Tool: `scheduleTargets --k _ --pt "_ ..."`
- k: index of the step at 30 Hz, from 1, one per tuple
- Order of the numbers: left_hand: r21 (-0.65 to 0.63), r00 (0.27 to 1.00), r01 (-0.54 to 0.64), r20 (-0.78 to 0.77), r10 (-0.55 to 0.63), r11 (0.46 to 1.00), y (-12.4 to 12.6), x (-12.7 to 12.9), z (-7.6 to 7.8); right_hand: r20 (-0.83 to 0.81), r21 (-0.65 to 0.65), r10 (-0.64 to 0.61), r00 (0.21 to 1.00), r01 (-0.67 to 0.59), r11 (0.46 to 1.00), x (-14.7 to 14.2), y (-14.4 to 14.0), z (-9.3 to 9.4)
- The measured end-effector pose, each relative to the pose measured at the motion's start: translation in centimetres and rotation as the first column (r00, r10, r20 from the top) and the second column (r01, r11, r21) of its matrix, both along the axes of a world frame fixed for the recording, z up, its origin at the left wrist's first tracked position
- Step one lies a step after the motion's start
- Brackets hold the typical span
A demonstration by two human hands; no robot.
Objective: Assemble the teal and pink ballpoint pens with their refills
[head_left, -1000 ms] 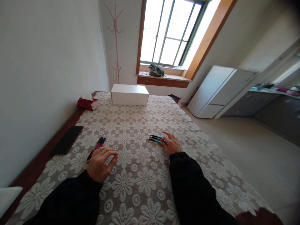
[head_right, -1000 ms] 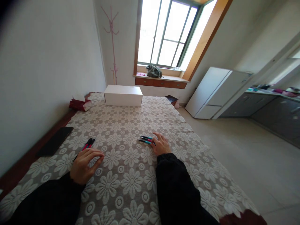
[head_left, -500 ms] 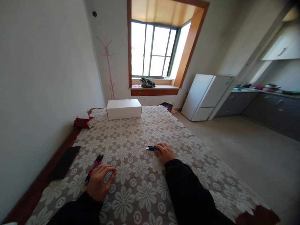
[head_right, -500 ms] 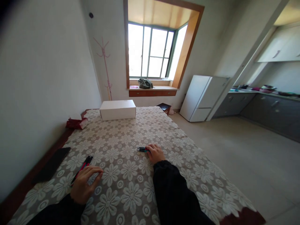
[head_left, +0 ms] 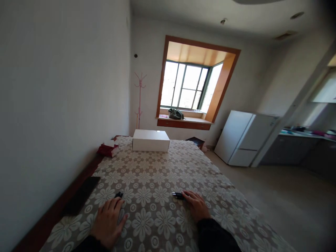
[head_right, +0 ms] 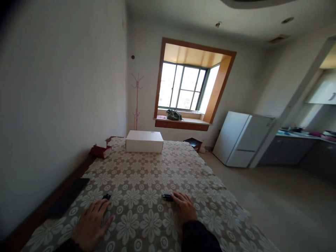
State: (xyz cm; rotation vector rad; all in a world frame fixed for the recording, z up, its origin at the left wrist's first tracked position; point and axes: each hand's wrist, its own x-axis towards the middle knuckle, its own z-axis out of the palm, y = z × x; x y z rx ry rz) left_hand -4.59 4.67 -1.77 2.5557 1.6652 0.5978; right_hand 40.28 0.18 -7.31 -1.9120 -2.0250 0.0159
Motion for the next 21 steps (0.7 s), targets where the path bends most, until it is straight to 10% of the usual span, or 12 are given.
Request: scheduleTargets --k 21 --pt "-0.130 0.969 0.101 0.238 -0.068 0.986 0.7 -0.1 1.0 0.061 -0.003 -0.156 0.986 0.156 0.988 -1.8 0.3 -0.5"
